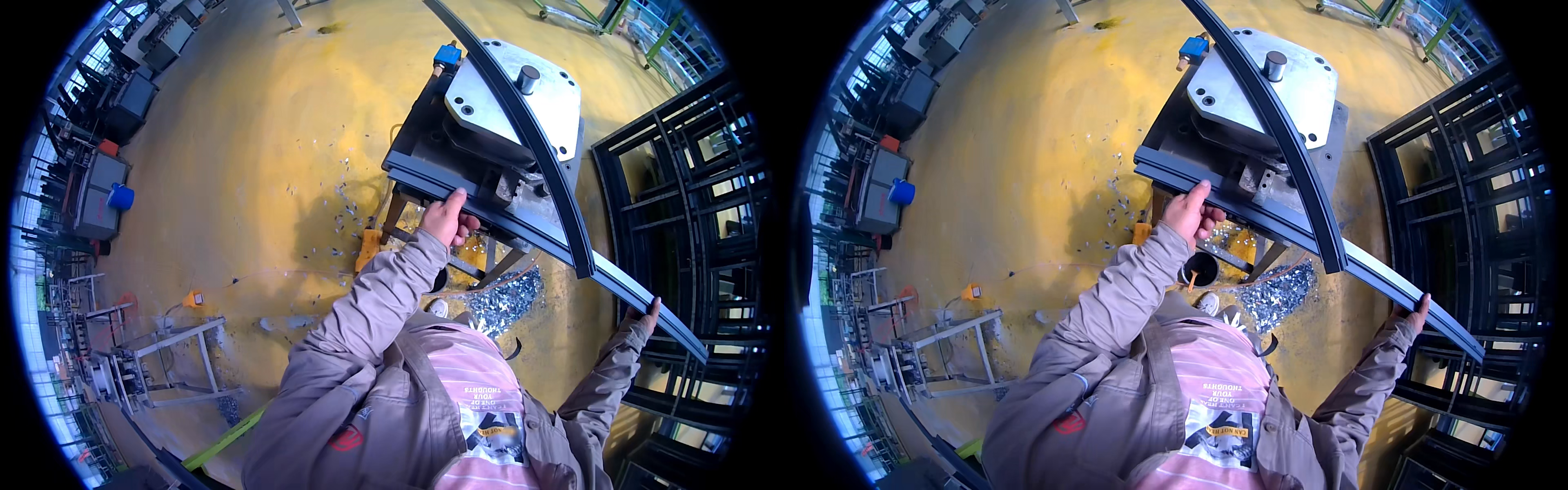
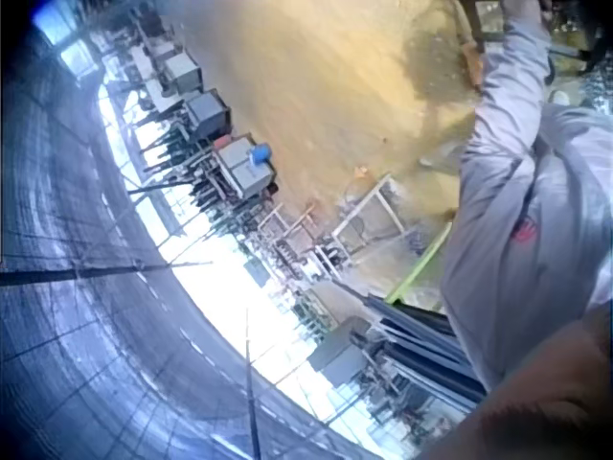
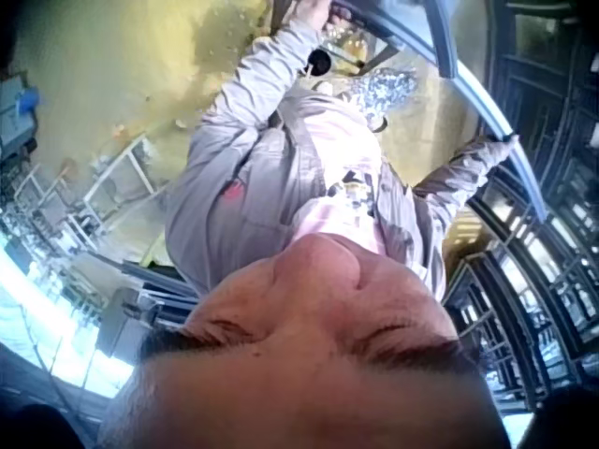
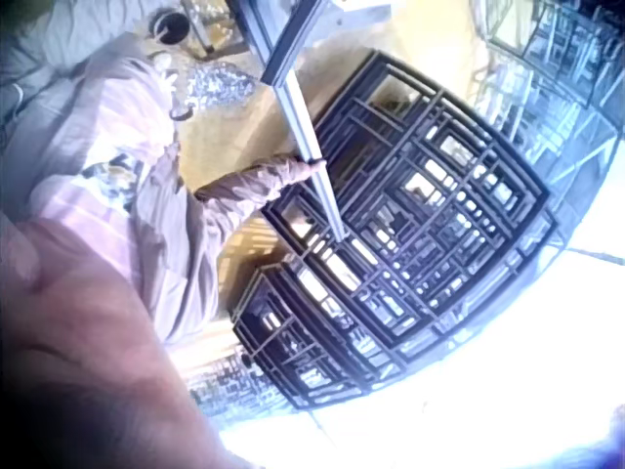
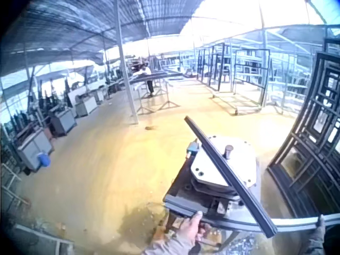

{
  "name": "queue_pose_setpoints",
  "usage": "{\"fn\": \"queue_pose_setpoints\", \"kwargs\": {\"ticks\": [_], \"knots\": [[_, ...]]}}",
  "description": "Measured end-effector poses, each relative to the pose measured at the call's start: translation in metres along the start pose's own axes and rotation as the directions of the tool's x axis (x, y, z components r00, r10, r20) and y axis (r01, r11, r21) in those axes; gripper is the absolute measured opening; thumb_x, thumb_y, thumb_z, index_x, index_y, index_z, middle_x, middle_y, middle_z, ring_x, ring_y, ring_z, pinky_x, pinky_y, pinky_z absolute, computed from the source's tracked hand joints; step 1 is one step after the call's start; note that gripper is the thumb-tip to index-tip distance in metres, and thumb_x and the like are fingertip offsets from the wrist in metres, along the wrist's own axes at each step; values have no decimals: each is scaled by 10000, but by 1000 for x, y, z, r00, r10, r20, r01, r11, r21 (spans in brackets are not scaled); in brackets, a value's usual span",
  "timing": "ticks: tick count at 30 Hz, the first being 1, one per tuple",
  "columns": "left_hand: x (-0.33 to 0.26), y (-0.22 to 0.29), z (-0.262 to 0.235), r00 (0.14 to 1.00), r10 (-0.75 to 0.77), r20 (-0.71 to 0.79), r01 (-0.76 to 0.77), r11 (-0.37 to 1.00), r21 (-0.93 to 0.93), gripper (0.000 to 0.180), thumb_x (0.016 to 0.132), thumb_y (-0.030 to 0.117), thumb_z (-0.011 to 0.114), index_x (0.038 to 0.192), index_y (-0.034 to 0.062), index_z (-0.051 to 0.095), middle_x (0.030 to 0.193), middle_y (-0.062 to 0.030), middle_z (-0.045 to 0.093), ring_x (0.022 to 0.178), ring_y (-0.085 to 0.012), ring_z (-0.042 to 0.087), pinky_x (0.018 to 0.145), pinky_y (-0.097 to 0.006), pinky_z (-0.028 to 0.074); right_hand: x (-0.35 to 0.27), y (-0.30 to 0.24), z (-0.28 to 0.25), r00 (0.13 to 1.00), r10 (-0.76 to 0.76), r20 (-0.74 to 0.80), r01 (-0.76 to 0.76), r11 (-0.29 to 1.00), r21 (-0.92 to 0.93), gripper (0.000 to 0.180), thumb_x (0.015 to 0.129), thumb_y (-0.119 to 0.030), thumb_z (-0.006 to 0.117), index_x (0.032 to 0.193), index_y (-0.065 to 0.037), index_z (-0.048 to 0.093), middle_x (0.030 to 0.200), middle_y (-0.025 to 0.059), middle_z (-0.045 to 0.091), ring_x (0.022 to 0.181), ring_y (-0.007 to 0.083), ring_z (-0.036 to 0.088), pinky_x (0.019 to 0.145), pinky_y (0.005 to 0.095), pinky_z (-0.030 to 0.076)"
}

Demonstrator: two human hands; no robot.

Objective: The person collects rubber sealing strips, fits them into metal frame profiles by hand, and punches notches into the profiles using a punch machine.

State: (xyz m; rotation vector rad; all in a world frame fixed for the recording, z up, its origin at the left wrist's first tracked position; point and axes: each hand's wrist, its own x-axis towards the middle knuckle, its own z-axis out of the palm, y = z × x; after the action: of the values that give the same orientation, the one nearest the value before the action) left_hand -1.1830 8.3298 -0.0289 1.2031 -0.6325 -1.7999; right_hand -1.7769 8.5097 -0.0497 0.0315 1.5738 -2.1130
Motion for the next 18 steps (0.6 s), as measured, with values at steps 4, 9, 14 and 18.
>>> {"fn": "queue_pose_setpoints", "kwargs": {"ticks": [4, 9, 14, 18], "knots": [[5, 18, 20, 994, 97, -50, -88, 985, 148, 429, 1204, 438, 703, 1102, 28, 775, 834, -70, 801, 578, -85, 615, 501, -288, 486, 69, -89, -86, 997, 60, 40, -57, 996, -73, 394, 1063, -512, 915, 1108, -127, 845, 978, 44, 877, 773, 248, 840, 608, 347, 655], [-6, 9, 30, 965, 226, -135, -204, 966, 162, 422, 1165, 428, 777, 1098, 12, 804, 811, -55, 804, 630, -110, 705, 566, -315, 553, 74, -85, -76, 999, 41, -1, -41, 996, -85, 401, 1085, -554, 881, 1209, -174, 846, 1067, 18, 888, 848, 244, 844, 657, 362, 644], [-1, 23, 13, 944, 280, -175, -245, 949, 196, 445, 1161, 433, 792, 1106, -8, 791, 815, -70, 802, 659, -128, 735, 598, -316, 584, 62, -72, -71, 984, 67, 163, -51, 994, -99, 408, 1088, -528, 885, 1209, -141, 842, 1060, 32, 893, 860, 249, 861, 695, 373, 708], [5, 27, 13, 940, 281, -192, -256, 956, 145, 453, 1149, 424, 809, 1078, -22, 767, 804, -86, 795, 653, -135, 737, 603, -320, 589, 59, -78, -70, 998, 16, 58, -11, 996, -86, 423, 1092, -538, 876, 1187, -128, 840, 1009, 49, 888, 760, 249, 837, 653, 365, 687]]}}
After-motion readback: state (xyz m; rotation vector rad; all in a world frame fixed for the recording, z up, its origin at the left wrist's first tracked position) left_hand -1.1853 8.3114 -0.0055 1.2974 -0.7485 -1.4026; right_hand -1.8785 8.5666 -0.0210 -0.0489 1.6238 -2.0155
